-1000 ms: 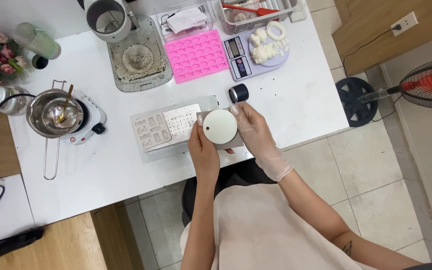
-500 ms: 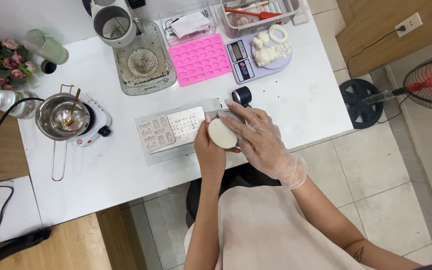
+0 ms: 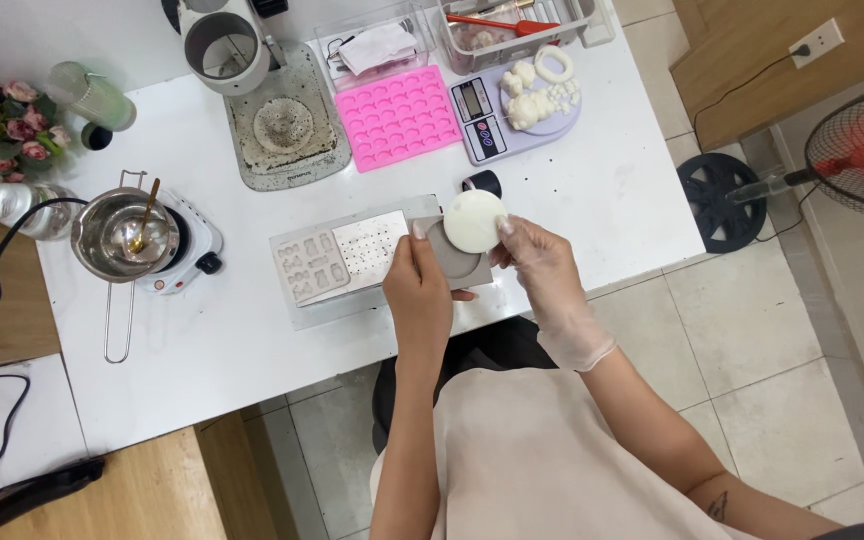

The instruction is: Melting candle wax using a heat gun and preparing silicone molds for candle production.

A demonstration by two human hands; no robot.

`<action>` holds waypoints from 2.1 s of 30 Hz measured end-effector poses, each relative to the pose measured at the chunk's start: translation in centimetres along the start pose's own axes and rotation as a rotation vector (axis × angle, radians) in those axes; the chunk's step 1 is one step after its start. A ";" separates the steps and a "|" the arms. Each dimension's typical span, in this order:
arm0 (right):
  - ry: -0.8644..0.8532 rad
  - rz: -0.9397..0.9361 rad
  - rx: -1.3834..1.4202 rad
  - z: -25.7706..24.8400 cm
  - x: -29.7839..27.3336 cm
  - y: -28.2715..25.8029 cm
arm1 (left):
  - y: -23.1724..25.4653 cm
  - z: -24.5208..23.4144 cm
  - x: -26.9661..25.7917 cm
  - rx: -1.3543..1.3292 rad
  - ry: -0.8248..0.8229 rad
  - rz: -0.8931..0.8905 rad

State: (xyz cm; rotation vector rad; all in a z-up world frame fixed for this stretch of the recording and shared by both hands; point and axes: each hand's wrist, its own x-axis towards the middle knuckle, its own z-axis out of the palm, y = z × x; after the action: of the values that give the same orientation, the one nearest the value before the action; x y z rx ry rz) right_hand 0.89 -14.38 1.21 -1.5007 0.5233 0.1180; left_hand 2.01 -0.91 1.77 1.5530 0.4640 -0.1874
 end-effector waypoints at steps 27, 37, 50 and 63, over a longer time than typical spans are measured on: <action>-0.200 0.137 -0.304 3.8 27.4 5.1 | 0.6 -3.8 -1.0 0.101 0.087 -0.183; -0.170 -0.026 -0.643 4.7 31.3 9.9 | -0.3 -4.5 0.5 0.128 0.092 -0.187; 0.033 -0.325 -0.495 2.7 15.3 -4.4 | -1.2 -7.0 1.2 -0.044 0.147 -0.234; -0.368 -0.033 0.051 9.7 1.6 -2.8 | 0.9 -11.1 -0.3 -0.547 0.077 -0.054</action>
State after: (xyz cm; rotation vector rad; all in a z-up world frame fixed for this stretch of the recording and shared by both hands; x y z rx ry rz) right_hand 5.91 -5.61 2.93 -1.3956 0.2038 0.3451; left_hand 0.26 9.94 3.25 1.0151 0.5638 -0.0344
